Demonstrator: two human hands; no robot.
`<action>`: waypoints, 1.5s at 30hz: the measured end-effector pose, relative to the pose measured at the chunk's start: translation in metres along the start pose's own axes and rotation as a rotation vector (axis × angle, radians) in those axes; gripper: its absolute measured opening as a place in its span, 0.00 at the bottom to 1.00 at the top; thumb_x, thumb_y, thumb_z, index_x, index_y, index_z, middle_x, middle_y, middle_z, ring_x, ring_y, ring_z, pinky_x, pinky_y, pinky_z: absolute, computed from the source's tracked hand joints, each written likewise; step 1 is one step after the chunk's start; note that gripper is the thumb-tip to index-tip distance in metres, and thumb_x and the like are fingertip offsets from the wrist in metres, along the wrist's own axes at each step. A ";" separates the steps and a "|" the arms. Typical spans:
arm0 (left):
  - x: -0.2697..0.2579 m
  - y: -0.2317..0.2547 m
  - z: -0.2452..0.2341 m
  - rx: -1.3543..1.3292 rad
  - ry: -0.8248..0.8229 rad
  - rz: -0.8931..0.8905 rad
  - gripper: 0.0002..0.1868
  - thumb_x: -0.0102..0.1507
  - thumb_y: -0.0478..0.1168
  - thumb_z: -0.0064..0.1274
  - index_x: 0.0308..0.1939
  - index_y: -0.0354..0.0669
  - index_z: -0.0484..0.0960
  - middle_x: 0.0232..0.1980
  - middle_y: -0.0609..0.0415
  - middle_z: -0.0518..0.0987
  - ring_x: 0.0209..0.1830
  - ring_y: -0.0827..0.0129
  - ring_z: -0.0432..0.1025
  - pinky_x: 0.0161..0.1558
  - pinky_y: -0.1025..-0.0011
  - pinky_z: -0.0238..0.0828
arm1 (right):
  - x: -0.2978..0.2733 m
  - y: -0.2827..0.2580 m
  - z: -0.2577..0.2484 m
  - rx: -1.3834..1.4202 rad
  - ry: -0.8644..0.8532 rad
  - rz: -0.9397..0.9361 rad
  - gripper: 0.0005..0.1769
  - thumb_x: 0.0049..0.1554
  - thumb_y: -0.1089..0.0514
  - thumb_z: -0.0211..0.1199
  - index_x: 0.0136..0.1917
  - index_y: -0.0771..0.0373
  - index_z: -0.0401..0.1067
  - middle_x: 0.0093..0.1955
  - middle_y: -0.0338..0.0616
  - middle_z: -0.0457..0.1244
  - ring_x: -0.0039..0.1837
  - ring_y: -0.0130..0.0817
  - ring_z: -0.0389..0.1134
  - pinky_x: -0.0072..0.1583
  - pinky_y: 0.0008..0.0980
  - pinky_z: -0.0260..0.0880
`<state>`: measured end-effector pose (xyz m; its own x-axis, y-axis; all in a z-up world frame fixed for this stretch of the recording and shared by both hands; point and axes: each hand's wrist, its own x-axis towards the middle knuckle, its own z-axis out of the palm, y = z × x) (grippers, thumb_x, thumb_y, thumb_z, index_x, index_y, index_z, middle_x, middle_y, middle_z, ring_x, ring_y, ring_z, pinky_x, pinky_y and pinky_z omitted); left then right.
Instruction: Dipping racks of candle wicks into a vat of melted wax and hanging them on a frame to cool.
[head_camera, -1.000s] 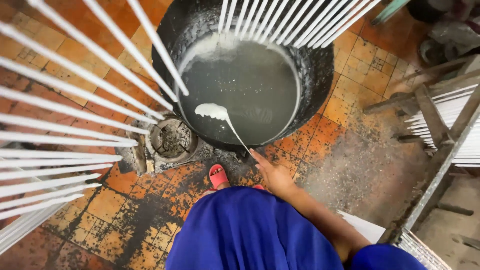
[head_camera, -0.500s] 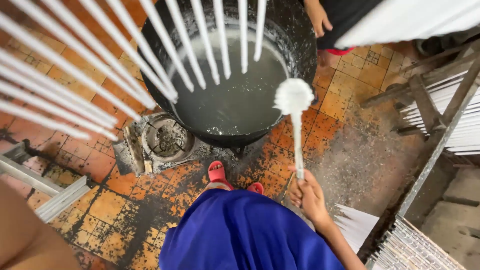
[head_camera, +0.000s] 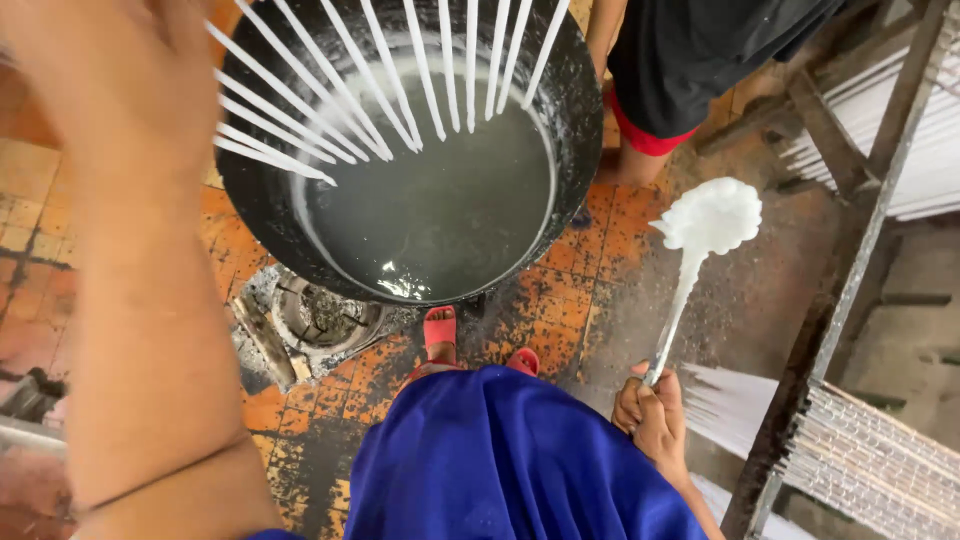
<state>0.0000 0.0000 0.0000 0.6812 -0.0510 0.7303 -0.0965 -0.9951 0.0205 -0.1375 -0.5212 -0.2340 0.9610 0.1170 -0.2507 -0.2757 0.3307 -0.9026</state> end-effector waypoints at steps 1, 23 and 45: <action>-0.001 0.012 0.011 -0.081 -0.021 -0.026 0.10 0.71 0.22 0.54 0.54 0.31 0.85 0.54 0.36 0.80 0.54 0.43 0.73 0.51 0.55 0.68 | 0.001 0.000 0.006 -0.024 0.006 -0.032 0.13 0.67 0.64 0.39 0.59 0.57 0.63 0.28 0.34 0.43 0.28 0.24 0.42 0.30 0.24 0.43; -0.240 -0.041 0.432 -0.279 -0.832 -0.368 0.08 0.72 0.47 0.50 0.44 0.60 0.86 0.49 0.57 0.77 0.50 0.52 0.68 0.52 0.51 0.57 | 0.022 0.019 0.081 -0.055 0.193 0.079 0.09 0.67 0.59 0.45 0.58 0.63 0.61 0.30 0.37 0.44 0.30 0.27 0.44 0.32 0.27 0.44; -0.146 -0.029 0.333 -0.291 -0.657 -0.267 0.07 0.71 0.44 0.52 0.44 0.52 0.85 0.46 0.53 0.77 0.48 0.50 0.67 0.47 0.52 0.63 | 0.038 0.018 0.087 -0.066 0.172 0.029 0.09 0.66 0.60 0.45 0.58 0.61 0.62 0.30 0.37 0.45 0.31 0.27 0.43 0.32 0.27 0.44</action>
<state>0.1446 0.0082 -0.3345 0.9909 0.0574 0.1214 0.0064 -0.9231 0.3845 -0.1080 -0.4297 -0.2289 0.9440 -0.0379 -0.3278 -0.3065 0.2668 -0.9137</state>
